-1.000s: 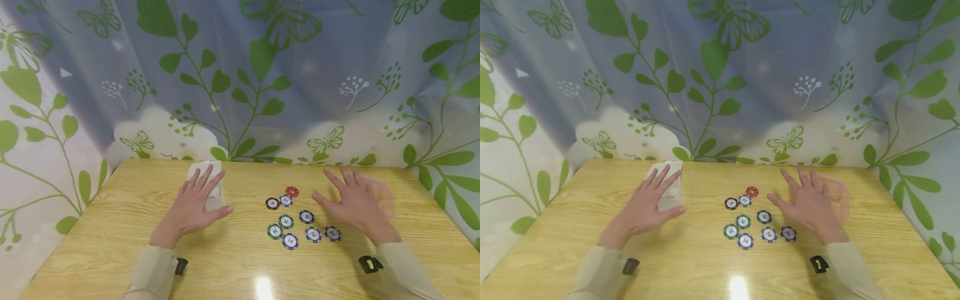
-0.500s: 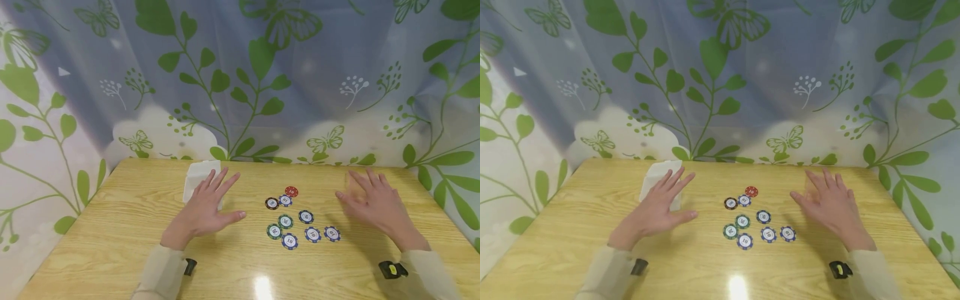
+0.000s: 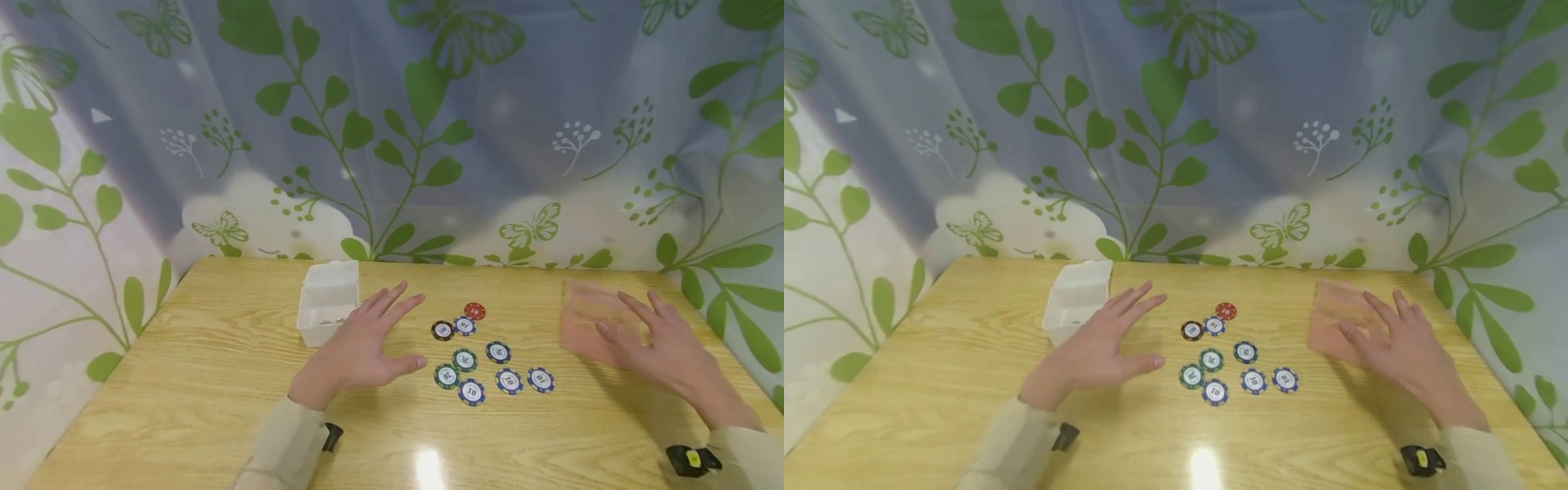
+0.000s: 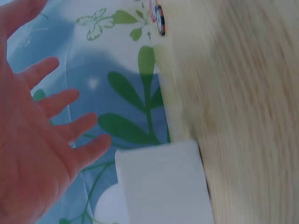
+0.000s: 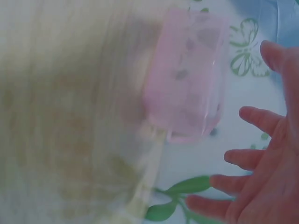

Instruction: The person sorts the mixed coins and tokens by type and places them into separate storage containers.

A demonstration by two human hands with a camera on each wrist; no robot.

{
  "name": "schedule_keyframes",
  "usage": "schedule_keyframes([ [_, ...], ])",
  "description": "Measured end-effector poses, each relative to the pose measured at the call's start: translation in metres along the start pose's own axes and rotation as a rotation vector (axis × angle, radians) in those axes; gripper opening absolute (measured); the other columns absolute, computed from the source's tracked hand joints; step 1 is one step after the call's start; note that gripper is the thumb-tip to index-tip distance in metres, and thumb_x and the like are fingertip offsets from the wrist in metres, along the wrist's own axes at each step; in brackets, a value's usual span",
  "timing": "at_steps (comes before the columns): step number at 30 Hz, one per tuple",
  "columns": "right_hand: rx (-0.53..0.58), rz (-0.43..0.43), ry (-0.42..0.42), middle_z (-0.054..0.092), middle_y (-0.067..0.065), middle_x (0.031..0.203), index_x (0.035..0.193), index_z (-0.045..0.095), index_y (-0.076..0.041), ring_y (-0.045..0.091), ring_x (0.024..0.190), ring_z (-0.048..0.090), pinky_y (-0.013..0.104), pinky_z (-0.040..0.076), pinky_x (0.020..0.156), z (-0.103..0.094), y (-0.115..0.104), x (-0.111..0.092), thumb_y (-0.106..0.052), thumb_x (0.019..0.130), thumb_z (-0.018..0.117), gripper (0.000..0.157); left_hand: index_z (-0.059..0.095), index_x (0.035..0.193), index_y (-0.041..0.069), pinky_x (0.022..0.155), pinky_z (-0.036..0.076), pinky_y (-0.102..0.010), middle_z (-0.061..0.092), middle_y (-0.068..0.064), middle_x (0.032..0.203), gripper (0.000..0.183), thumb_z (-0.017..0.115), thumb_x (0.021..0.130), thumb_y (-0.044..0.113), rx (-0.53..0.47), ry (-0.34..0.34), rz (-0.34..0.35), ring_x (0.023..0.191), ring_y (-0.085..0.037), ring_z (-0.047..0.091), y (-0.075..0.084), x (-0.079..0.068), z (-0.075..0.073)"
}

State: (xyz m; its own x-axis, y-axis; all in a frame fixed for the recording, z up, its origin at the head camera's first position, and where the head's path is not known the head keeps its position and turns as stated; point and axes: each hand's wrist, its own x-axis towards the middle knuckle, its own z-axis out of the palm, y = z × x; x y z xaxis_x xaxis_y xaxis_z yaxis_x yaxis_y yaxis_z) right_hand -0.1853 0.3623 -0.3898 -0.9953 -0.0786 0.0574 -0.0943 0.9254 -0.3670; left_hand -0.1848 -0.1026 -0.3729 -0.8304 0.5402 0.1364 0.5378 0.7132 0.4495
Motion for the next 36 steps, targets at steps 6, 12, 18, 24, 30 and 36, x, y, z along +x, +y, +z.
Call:
schedule_keyframes([
  [6,0.038,0.048,-0.067,0.014,0.047,0.157,0.163,0.021,-0.007,0.076,0.128,0.027,0.083,0.032,0.089,-0.004,0.019,-0.005,-0.053,0.106,0.044,0.076,0.043,0.154,0.030,0.119,0.031,-0.062,0.033,-0.003,0.167,0.073,0.065,0.091,0.058,0.006,-0.072,-0.014,0.152,-0.037,0.034,0.010,0.006,0.009],
  [12,0.164,0.080,-0.056,0.043,0.045,0.144,0.160,0.028,-0.002,0.043,0.115,0.068,0.049,0.058,0.080,-0.001,0.038,-0.009,-0.045,0.108,0.045,0.070,0.057,0.143,0.028,0.117,0.036,-0.059,0.051,-0.002,0.154,0.057,0.069,0.092,0.049,-0.025,-0.175,-0.032,0.144,-0.033,0.046,0.018,0.011,0.016],
  [18,0.249,0.097,-0.024,0.057,0.034,0.140,0.156,0.038,-0.002,-0.031,0.088,0.039,0.011,0.044,0.064,0.006,0.049,-0.011,-0.044,0.106,0.054,0.067,0.061,0.137,0.028,0.113,0.043,-0.050,0.055,0.000,0.144,0.049,0.073,0.092,0.044,-0.054,-0.250,-0.052,0.135,-0.025,0.052,0.020,0.017,0.028],
  [24,0.370,0.084,-0.019,0.072,-0.009,0.120,0.155,0.041,-0.004,-0.025,0.091,0.053,0.014,0.052,0.067,0.009,0.047,-0.012,-0.037,0.104,0.061,0.064,0.062,0.133,0.031,0.107,0.048,-0.044,0.055,0.001,0.135,0.044,0.075,0.091,0.041,-0.080,-0.299,-0.074,0.125,-0.017,0.052,0.021,0.022,0.038],
  [30,0.521,0.051,-0.079,0.055,-0.040,0.110,0.153,0.047,-0.011,-0.010,0.093,0.067,0.027,0.060,0.071,0.011,0.037,-0.012,-0.028,0.104,0.062,0.054,0.065,0.129,0.031,0.106,0.047,-0.042,0.054,0.001,0.133,0.042,0.078,0.089,0.039,-0.078,-0.326,-0.090,0.121,-0.016,0.051,0.022,0.025,0.042],
  [36,0.653,0.009,-0.148,0.058,-0.036,0.118,0.153,0.045,-0.009,-0.008,0.101,0.068,0.030,0.062,0.077,0.015,0.025,-0.012,-0.019,0.105,0.061,0.052,0.067,0.126,0.032,0.104,0.046,-0.041,0.053,0.002,0.131,0.043,0.081,0.086,0.040,-0.033,-0.328,-0.100,0.120,-0.017,0.050,0.024,0.029,0.044],
])
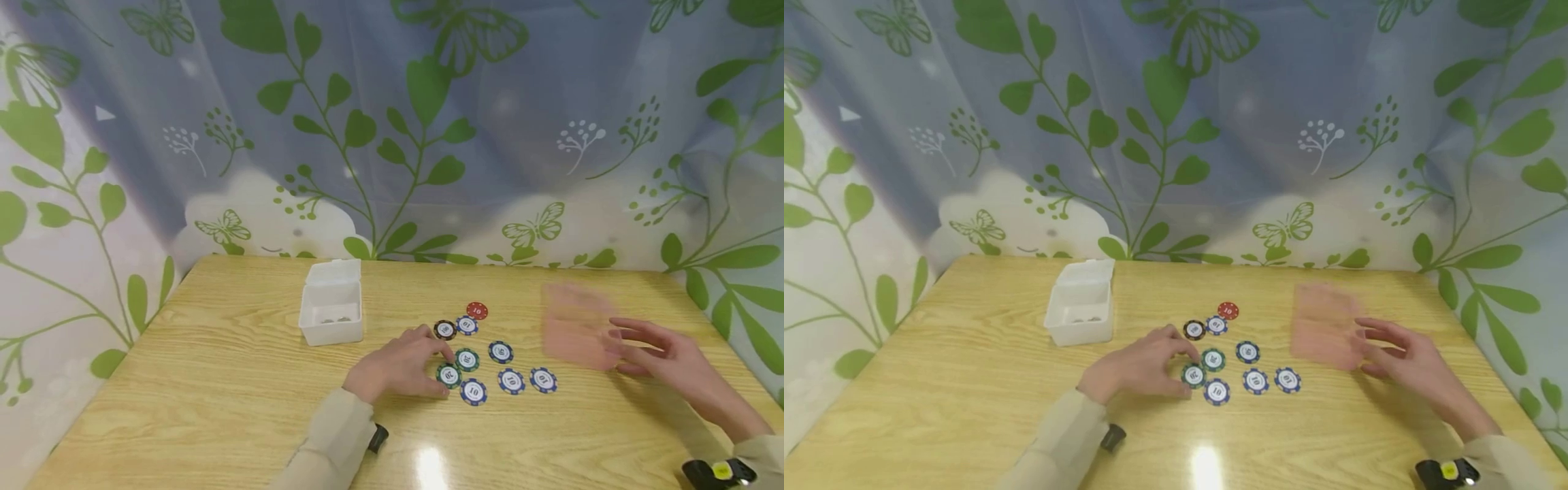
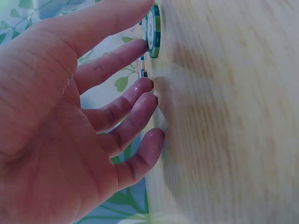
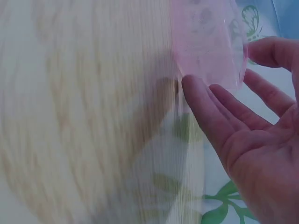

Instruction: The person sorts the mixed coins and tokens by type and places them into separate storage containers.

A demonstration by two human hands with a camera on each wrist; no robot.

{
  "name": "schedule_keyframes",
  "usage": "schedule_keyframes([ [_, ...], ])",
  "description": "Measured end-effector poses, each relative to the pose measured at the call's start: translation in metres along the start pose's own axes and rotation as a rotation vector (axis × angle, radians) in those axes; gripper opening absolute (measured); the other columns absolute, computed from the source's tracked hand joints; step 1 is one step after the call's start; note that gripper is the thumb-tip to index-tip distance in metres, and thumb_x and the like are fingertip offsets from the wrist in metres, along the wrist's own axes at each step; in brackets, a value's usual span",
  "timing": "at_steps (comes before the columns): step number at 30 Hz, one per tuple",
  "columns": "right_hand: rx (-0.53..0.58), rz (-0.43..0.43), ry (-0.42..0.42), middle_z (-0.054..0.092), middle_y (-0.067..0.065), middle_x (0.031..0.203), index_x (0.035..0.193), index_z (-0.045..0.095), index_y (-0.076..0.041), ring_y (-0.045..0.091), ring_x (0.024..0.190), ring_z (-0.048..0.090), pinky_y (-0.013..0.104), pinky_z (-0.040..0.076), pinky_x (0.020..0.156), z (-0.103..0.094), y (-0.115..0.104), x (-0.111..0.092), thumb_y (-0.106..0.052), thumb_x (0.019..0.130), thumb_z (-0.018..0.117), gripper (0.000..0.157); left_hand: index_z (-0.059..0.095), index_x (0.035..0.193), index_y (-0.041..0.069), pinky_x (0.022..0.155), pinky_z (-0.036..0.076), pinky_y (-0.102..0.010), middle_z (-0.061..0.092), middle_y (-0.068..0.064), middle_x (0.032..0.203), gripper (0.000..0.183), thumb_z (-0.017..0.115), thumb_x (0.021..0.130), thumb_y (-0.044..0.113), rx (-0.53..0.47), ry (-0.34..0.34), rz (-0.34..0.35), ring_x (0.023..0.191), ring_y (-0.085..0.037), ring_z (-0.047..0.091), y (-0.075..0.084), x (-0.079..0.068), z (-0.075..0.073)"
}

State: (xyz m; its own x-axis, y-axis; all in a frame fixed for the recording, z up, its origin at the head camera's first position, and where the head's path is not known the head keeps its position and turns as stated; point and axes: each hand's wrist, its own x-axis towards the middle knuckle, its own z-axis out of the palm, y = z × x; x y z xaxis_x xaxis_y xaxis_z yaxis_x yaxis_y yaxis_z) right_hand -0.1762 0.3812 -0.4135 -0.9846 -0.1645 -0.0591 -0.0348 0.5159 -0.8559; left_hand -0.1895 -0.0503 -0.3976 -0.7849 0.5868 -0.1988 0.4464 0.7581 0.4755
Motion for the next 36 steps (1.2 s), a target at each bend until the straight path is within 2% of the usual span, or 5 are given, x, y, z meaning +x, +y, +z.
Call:
schedule_keyframes([
  [12,0.123,-0.022,-0.050,0.056,-0.032,0.126,0.158,0.035,-0.012,-0.011,0.108,0.063,0.028,0.062,0.081,0.008,0.001,0.007,-0.012,0.106,0.056,0.056,0.069,0.120,0.030,0.105,0.046,-0.042,0.054,0.002,0.130,0.038,0.083,0.086,0.039,0.036,0.019,-0.043,0.120,-0.017,0.051,0.006,0.006,0.002],
  [16,0.161,-0.015,-0.058,0.054,-0.033,0.127,0.159,0.033,-0.010,-0.012,0.110,0.062,0.026,0.061,0.082,0.010,0.001,0.010,-0.014,0.106,0.056,0.058,0.070,0.117,0.027,0.103,0.048,-0.036,0.054,0.003,0.126,0.036,0.084,0.085,0.035,0.021,0.006,-0.048,0.117,-0.015,0.050,0.006,0.008,0.001],
  [20,0.252,-0.074,-0.087,0.055,-0.030,0.132,0.158,0.036,-0.010,-0.007,0.111,0.066,0.026,0.061,0.083,0.014,0.002,0.014,-0.006,0.105,0.055,0.057,0.066,0.114,0.022,0.091,0.048,-0.025,0.055,0.006,0.111,0.037,0.085,0.083,0.024,-0.027,-0.014,-0.027,0.102,-0.010,0.050,0.006,0.011,-0.001],
  [26,0.348,-0.134,-0.141,0.056,-0.026,0.136,0.159,0.035,-0.010,-0.002,0.114,0.067,0.027,0.060,0.085,0.021,0.003,0.017,0.000,0.105,0.053,0.058,0.057,0.111,0.025,0.074,0.046,-0.024,0.059,0.007,0.092,0.041,0.085,0.081,0.018,-0.132,-0.041,-0.037,0.083,-0.007,0.053,0.005,0.011,-0.002],
  [36,0.622,-0.221,-0.347,0.057,-0.016,0.147,0.162,0.027,-0.014,0.008,0.125,0.065,0.028,0.057,0.095,0.017,0.017,0.022,0.009,0.107,0.035,0.060,0.065,0.123,0.022,0.080,0.049,-0.021,0.062,0.007,0.098,0.050,0.081,0.079,0.004,-0.224,-0.106,-0.002,0.087,-0.006,0.057,-0.005,0.011,-0.004],
])
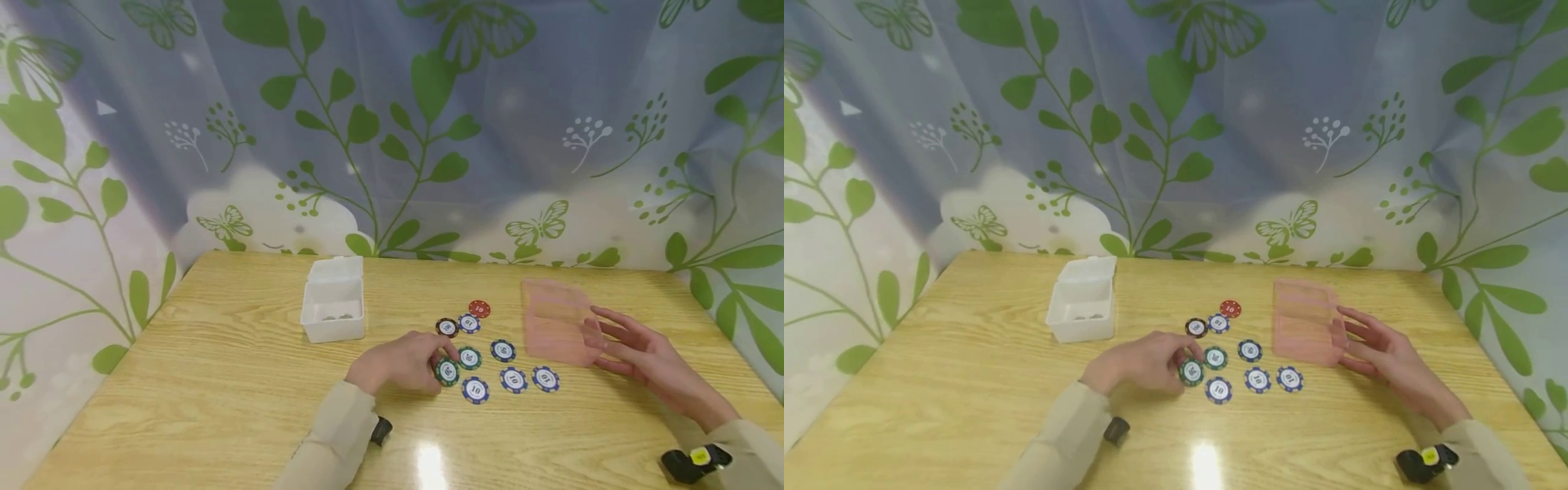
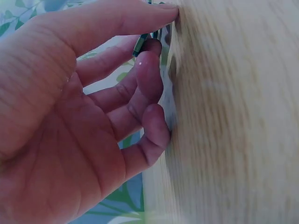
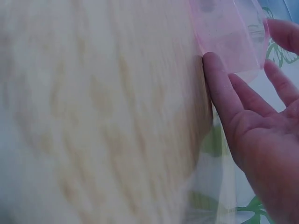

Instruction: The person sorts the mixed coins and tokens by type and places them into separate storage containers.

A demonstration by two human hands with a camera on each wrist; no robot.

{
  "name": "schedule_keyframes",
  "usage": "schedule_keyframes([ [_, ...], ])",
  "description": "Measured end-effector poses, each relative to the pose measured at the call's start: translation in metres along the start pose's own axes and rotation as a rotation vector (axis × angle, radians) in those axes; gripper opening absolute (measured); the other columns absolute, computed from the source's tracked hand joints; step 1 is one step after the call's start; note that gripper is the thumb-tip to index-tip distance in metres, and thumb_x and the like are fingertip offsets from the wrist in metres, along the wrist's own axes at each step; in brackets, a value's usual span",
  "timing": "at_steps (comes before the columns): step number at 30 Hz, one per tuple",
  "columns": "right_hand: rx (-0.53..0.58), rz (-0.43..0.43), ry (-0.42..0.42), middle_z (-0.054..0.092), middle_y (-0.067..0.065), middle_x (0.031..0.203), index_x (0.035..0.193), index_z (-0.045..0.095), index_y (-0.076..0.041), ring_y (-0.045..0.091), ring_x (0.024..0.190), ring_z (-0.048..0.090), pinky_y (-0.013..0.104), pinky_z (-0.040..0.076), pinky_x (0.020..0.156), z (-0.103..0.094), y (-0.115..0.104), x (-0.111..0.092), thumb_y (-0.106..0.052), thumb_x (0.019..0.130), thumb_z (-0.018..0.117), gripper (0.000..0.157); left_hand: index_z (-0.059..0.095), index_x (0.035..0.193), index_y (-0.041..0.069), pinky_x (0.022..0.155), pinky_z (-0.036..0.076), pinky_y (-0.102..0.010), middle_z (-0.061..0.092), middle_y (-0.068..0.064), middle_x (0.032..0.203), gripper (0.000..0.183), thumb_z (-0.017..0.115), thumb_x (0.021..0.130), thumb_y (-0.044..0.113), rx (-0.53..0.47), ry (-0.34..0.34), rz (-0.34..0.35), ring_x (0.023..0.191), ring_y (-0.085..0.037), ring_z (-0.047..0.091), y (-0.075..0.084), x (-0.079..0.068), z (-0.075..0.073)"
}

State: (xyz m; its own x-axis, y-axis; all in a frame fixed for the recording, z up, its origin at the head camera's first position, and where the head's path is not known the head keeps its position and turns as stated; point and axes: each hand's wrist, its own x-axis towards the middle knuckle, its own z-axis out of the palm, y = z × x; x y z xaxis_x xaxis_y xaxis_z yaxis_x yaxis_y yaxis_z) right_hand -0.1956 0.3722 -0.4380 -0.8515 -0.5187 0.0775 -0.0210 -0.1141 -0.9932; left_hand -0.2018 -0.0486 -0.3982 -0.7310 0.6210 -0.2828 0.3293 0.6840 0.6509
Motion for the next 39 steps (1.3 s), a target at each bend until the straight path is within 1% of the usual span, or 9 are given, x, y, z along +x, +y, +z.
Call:
schedule_keyframes([
  [3,0.016,0.003,-0.020,0.056,-0.016,0.148,0.163,0.026,-0.015,0.008,0.127,0.064,0.028,0.057,0.096,-0.002,0.000,0.000,0.009,0.107,0.034,0.061,0.067,0.122,0.022,0.080,0.048,-0.021,0.062,0.008,0.098,0.049,0.082,0.079,0.005,0.004,0.009,-0.009,0.088,-0.006,0.056,0.000,-0.001,0.000],
  [8,0.009,0.014,-0.018,0.056,-0.016,0.148,0.164,0.023,-0.015,0.007,0.127,0.063,0.029,0.057,0.096,-0.003,-0.001,0.000,0.008,0.108,0.033,0.062,0.067,0.119,0.020,0.078,0.048,-0.021,0.063,0.007,0.093,0.045,0.084,0.079,0.007,0.006,0.025,-0.004,0.085,-0.006,0.055,-0.001,-0.002,0.000],
  [14,0.008,0.033,0.014,0.057,-0.015,0.147,0.164,0.024,-0.016,0.007,0.126,0.064,0.030,0.058,0.094,-0.002,-0.001,0.001,0.008,0.107,0.036,0.062,0.065,0.116,0.020,0.074,0.048,-0.021,0.063,0.004,0.090,0.044,0.084,0.079,0.007,-0.031,0.037,0.012,0.080,-0.006,0.055,-0.003,-0.001,0.001],
  [18,0.003,0.027,0.022,0.058,-0.015,0.146,0.163,0.025,-0.015,0.007,0.125,0.065,0.031,0.058,0.093,-0.002,-0.002,0.001,0.009,0.107,0.037,0.062,0.062,0.115,0.021,0.071,0.047,-0.022,0.062,0.000,0.090,0.042,0.085,0.081,0.011,-0.069,0.058,0.037,0.076,-0.007,0.054,-0.003,0.000,-0.001],
  [22,0.000,0.025,0.022,0.058,-0.014,0.146,0.163,0.026,-0.014,0.006,0.126,0.064,0.031,0.059,0.093,-0.001,-0.003,0.001,0.009,0.107,0.038,0.062,0.059,0.114,0.023,0.071,0.045,-0.022,0.059,0.001,0.089,0.041,0.085,0.084,0.016,-0.094,0.092,0.071,0.072,-0.008,0.053,-0.001,0.002,-0.002],
  [25,-0.020,0.035,0.041,0.059,-0.015,0.145,0.163,0.027,-0.014,0.005,0.125,0.064,0.031,0.059,0.092,-0.001,-0.002,0.001,0.008,0.107,0.039,0.061,0.059,0.116,0.024,0.072,0.046,-0.021,0.058,0.002,0.090,0.041,0.085,0.085,0.018,-0.115,0.116,0.094,0.072,-0.007,0.053,0.000,0.006,-0.002],
  [31,-0.056,0.050,0.069,0.060,-0.017,0.143,0.161,0.030,-0.015,0.005,0.122,0.066,0.031,0.060,0.090,-0.001,-0.002,0.001,0.005,0.107,0.041,0.058,0.058,0.120,0.022,0.072,0.047,-0.021,0.057,0.003,0.094,0.043,0.083,0.086,0.020,-0.173,0.153,0.145,0.073,-0.006,0.054,0.006,0.017,-0.001],
  [39,-0.048,0.045,0.052,0.059,-0.015,0.145,0.160,0.031,-0.015,0.008,0.122,0.067,0.031,0.060,0.091,-0.003,-0.002,0.002,0.005,0.108,0.038,0.056,0.057,0.120,0.025,0.070,0.045,-0.022,0.056,0.003,0.095,0.043,0.083,0.086,0.024,-0.195,0.198,0.139,0.072,-0.007,0.055,0.016,0.032,0.002],
])
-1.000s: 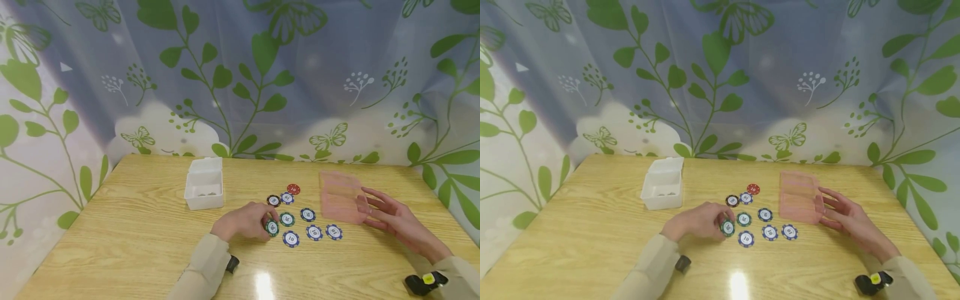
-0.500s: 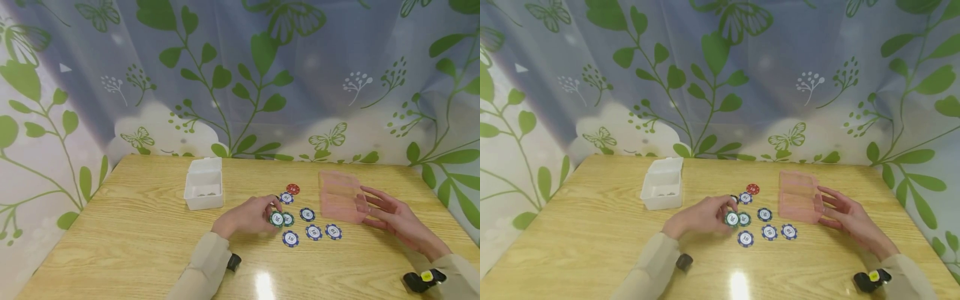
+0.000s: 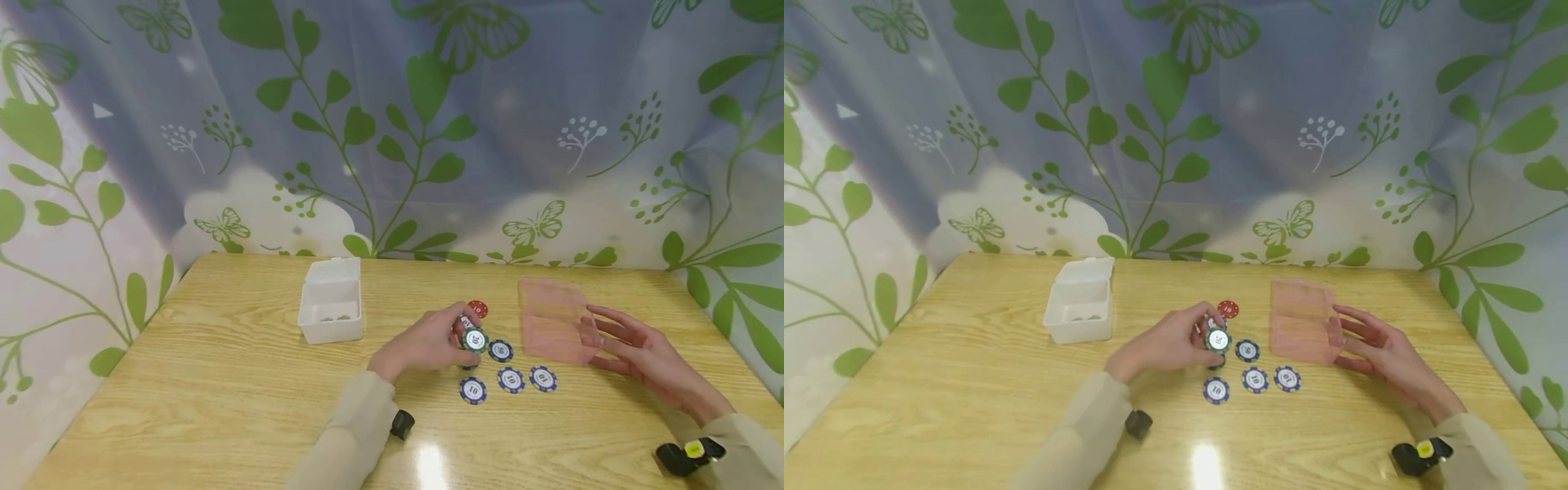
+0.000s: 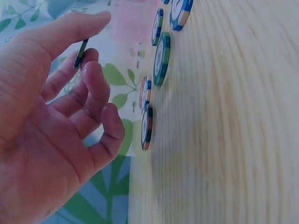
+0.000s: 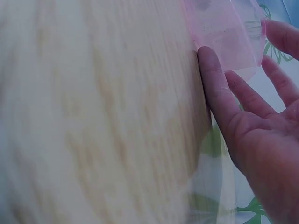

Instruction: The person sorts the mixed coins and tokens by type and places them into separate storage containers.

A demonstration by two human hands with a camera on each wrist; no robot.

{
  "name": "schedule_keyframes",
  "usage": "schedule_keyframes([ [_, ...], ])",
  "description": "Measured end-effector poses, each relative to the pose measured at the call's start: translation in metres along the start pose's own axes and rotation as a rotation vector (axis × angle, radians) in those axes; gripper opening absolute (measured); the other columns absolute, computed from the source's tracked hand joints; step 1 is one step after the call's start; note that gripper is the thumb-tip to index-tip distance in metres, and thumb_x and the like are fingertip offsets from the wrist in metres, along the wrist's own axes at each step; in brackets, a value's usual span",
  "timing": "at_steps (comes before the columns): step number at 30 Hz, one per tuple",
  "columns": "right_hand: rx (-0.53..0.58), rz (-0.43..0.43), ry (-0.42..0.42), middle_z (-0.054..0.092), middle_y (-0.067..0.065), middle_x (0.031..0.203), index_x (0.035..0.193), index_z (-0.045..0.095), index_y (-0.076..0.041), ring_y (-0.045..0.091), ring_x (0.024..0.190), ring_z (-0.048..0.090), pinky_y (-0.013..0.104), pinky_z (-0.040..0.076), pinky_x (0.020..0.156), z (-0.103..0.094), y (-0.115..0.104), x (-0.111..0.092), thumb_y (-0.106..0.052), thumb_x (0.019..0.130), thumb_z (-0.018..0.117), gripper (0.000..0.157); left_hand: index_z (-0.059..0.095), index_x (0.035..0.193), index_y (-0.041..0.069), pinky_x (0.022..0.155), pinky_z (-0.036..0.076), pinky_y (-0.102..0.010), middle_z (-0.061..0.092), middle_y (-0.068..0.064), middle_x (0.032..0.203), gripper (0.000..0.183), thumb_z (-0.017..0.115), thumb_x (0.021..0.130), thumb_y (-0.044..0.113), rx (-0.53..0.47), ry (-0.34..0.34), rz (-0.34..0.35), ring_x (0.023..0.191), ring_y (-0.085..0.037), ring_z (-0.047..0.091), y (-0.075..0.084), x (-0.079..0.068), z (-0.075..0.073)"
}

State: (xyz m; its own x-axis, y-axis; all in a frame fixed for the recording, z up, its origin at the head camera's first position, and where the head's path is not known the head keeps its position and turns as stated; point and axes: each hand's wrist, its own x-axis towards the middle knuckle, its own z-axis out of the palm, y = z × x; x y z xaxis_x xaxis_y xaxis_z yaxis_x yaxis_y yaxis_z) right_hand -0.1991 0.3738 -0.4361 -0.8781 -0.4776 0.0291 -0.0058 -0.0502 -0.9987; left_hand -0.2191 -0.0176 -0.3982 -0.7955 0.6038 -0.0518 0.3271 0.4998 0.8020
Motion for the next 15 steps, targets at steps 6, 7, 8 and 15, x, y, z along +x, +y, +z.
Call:
schedule_keyframes([
  [6,-0.024,0.020,0.028,0.060,-0.017,0.143,0.160,0.032,-0.016,0.007,0.120,0.068,0.031,0.060,0.089,0.001,0.000,0.001,0.003,0.108,0.041,0.056,0.056,0.121,0.024,0.069,0.046,-0.021,0.055,0.003,0.097,0.044,0.083,0.086,0.023,-0.038,0.026,0.030,0.074,-0.007,0.055,0.004,0.011,0.007],
  [7,-0.026,0.023,0.032,0.060,-0.017,0.142,0.160,0.032,-0.016,0.007,0.120,0.068,0.031,0.060,0.089,0.001,0.000,0.000,0.003,0.108,0.041,0.057,0.056,0.120,0.024,0.069,0.046,-0.021,0.056,0.003,0.098,0.044,0.083,0.087,0.024,-0.040,0.030,0.037,0.075,-0.006,0.055,0.005,0.013,0.008],
  [8,-0.028,0.025,0.034,0.060,-0.017,0.142,0.160,0.032,-0.016,0.007,0.119,0.068,0.031,0.060,0.089,0.001,0.000,0.000,0.003,0.108,0.042,0.057,0.056,0.121,0.024,0.069,0.047,-0.020,0.056,0.004,0.098,0.044,0.083,0.087,0.024,-0.042,0.033,0.043,0.075,-0.006,0.055,0.006,0.015,0.009],
  [15,-0.037,0.036,0.049,0.061,-0.017,0.141,0.160,0.033,-0.016,0.006,0.119,0.067,0.032,0.060,0.089,0.002,-0.001,0.001,0.003,0.107,0.043,0.057,0.055,0.123,0.021,0.065,0.047,-0.019,0.055,0.004,0.096,0.045,0.082,0.088,0.022,-0.050,0.038,0.075,0.072,-0.004,0.056,0.011,0.024,0.017],
])
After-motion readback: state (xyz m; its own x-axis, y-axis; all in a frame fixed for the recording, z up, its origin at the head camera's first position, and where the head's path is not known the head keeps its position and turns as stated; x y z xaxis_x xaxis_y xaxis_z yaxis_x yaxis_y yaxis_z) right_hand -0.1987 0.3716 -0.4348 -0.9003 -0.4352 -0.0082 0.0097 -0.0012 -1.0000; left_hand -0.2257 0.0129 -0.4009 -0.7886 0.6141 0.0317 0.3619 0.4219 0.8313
